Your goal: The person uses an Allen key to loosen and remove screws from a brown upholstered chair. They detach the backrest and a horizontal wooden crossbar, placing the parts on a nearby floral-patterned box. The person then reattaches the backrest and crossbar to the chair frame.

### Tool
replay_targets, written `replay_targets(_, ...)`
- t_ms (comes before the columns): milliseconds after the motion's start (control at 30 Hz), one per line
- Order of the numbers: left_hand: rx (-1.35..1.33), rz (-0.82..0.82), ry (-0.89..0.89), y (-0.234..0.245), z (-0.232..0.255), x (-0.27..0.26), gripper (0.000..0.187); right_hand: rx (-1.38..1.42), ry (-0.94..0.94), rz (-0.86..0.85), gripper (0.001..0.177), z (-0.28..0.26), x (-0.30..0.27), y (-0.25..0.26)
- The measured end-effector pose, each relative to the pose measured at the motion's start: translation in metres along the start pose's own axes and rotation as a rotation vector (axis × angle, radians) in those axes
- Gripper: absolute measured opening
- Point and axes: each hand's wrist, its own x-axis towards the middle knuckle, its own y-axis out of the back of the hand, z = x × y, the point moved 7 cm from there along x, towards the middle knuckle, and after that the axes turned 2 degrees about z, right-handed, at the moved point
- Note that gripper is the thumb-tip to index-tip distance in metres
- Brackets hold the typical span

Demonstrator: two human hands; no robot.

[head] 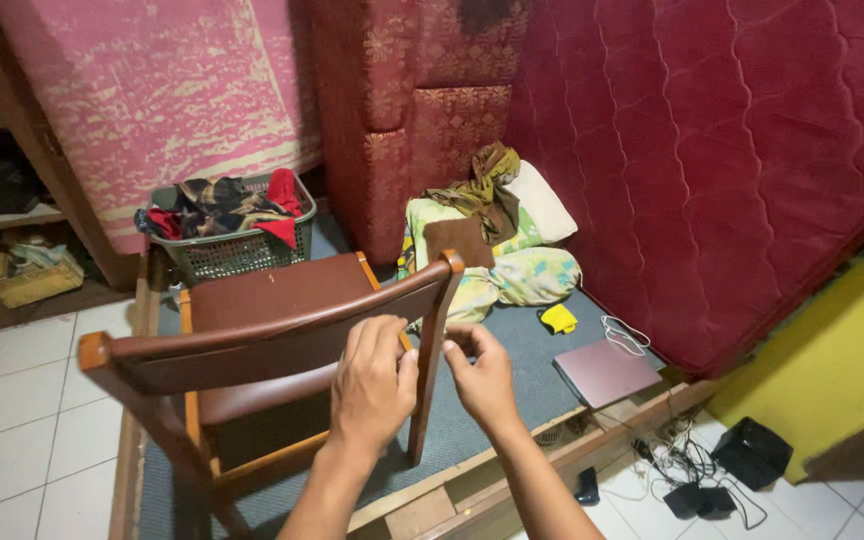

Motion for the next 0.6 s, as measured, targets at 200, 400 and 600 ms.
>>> replay_targets(200,0.209,0.064,-0.176,-0.038,0.009,0.044,0.052,-0.180,0.076,0.083,0.049,0.004,0.067,0.014)
replay_targets(400,0.335,-0.041,-0.102,-0.082,-0.014,0.075,0.043,-0.118,0.256,-0.103,0.064,0.002,0.106,-0.005)
replay_targets(600,0.515,-0.127,-0.073,-0.111,-0.026,0.087,0.023,0.211,0.275,-0.475,0.056,0.001,0.126,-0.011)
